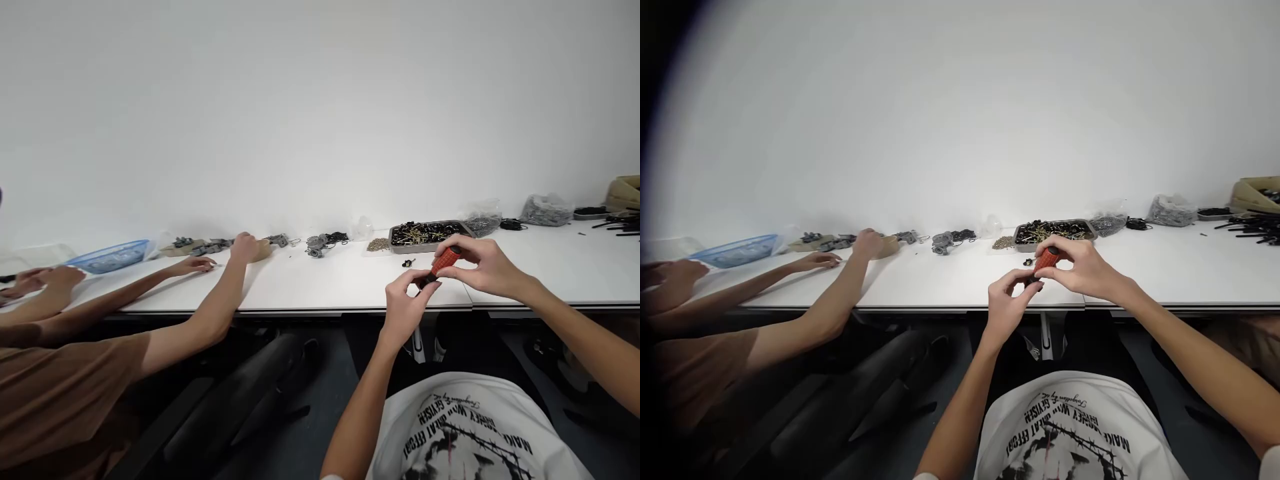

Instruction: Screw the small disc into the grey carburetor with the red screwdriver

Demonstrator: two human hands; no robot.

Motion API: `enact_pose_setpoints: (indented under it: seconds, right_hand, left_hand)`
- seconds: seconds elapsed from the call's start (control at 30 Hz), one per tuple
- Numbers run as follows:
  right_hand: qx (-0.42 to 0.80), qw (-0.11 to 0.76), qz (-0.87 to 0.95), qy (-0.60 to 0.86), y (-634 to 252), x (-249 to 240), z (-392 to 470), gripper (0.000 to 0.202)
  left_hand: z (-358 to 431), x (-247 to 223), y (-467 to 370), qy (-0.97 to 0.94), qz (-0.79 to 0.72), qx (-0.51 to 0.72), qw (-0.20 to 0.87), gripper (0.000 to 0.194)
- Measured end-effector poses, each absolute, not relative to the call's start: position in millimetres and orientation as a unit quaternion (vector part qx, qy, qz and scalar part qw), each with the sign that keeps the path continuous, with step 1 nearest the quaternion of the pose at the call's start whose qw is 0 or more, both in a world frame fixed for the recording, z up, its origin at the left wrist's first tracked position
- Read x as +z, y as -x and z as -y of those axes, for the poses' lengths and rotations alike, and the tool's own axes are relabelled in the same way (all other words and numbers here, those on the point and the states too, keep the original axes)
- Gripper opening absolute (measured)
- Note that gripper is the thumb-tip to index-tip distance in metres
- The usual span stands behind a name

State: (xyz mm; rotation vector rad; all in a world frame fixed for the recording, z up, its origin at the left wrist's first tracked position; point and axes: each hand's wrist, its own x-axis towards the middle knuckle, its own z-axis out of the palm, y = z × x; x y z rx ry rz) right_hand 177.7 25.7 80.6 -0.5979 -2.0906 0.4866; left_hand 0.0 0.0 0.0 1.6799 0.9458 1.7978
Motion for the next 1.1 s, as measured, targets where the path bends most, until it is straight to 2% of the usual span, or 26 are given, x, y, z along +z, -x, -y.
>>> enact_pose_setpoints:
  seconds: [0.17,0.3,0.4,0.47,0.6,0.7,0.83,0.97,1.1]
  right_hand:
    - [0.204,0.549,0.776,0.235,-192.9,86.6,-32.5,0.031]
    - [0.195,0.598,0.734,0.256,-197.6,87.1,-57.6,0.032]
    - [0.185,0.607,0.715,0.294,-198.8,76.8,-88.5,0.031]
    - [0.180,0.616,0.696,0.323,-204.0,66.8,-112.4,0.031]
    - [0.189,0.613,0.663,0.387,-226.1,48.1,-158.9,0.032]
    - [0.215,0.603,0.649,0.411,-243.3,41.1,-186.3,0.032]
    - [0.243,0.608,0.627,0.422,-251.1,48.1,-205.0,0.031]
    - [0.264,0.608,0.614,0.428,-244.8,65.6,-204.3,0.031]
    - [0.287,0.595,0.606,0.443,-247.7,70.7,-200.5,0.030]
  left_hand:
    - [-13.3,-3.7,6.5,-0.588,-0.393,0.645,0.289,0.027]
    - [-52.6,-3.5,19.1,-0.589,-0.482,0.611,0.217,0.012]
    - [-92.4,3.4,33.1,-0.600,-0.544,0.555,0.190,0.014]
    - [-117.9,8.8,45.8,-0.602,-0.566,0.522,0.211,0.011]
    - [-159.0,15.9,73.1,-0.555,-0.588,0.486,0.332,0.023]
    - [-186.2,23.0,83.7,-0.523,-0.594,0.495,0.358,0.031]
    - [-225.8,38.5,72.6,-0.524,-0.603,0.518,0.305,0.040]
    - [-253.3,50.9,56.5,-0.623,-0.562,0.479,0.256,0.036]
    - [-252.5,56.3,90.5,-0.682,-0.588,0.420,0.117,0.032]
